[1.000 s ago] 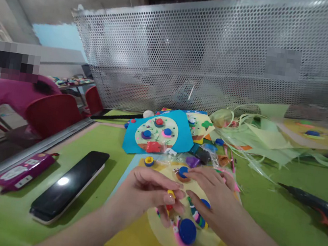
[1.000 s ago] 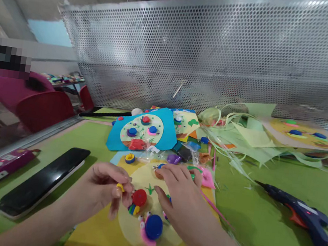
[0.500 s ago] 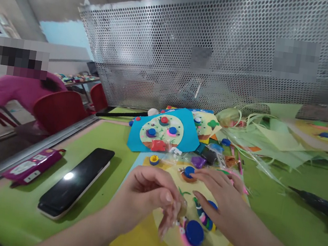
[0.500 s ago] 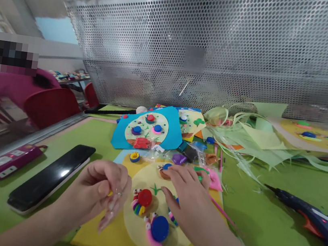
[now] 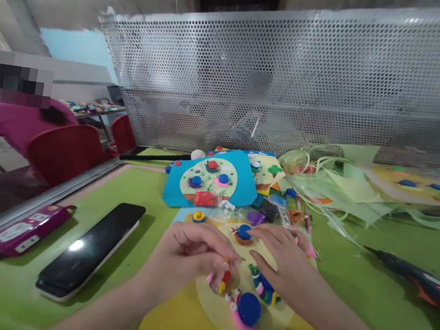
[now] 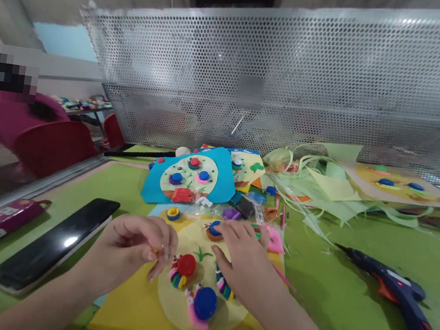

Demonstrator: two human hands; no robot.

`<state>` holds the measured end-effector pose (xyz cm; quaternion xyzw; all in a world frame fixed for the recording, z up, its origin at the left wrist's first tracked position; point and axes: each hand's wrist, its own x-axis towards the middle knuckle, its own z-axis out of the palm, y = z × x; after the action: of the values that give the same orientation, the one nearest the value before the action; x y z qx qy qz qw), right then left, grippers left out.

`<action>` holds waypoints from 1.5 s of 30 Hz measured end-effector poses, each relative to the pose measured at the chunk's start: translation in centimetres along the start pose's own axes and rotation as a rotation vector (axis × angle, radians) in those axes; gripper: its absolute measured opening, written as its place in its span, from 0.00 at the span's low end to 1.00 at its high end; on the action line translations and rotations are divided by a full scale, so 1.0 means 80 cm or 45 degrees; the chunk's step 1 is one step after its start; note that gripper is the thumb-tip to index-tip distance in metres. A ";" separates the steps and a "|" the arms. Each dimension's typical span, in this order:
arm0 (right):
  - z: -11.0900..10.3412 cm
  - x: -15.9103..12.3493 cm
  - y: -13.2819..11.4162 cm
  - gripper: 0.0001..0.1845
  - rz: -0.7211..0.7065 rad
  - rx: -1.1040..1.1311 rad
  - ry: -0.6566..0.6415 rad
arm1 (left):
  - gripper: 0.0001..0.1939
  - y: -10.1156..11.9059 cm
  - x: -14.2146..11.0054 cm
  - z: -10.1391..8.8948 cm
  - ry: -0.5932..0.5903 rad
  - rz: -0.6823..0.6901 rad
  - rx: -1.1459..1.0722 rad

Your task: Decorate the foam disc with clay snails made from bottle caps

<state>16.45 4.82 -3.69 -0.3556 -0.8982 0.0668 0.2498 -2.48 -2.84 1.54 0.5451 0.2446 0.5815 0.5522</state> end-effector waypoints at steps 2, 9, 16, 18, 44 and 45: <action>0.000 0.000 0.000 0.14 0.013 0.011 -0.005 | 0.02 0.000 0.004 -0.006 0.032 0.054 0.118; -0.001 0.002 0.011 0.15 0.010 -0.029 0.003 | 0.13 0.001 0.020 -0.031 0.242 0.020 0.670; -0.012 0.009 0.019 0.15 0.172 -0.035 -0.039 | 0.08 -0.022 0.033 -0.048 0.136 -0.167 1.241; -0.015 0.012 0.021 0.15 0.203 -0.029 -0.056 | 0.07 -0.031 0.036 -0.051 0.069 -0.152 1.355; -0.038 0.015 0.032 0.15 0.265 -0.034 -0.031 | 0.17 -0.059 0.037 -0.067 -0.522 -0.208 1.980; -0.039 0.015 0.032 0.15 0.264 -0.037 -0.027 | 0.18 -0.058 0.036 -0.067 -0.523 -0.211 2.015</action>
<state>18.82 7.35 -1.31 -0.4495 -0.8601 0.0830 0.2267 -4.97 2.75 -3.06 0.8489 0.5160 0.0829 0.0793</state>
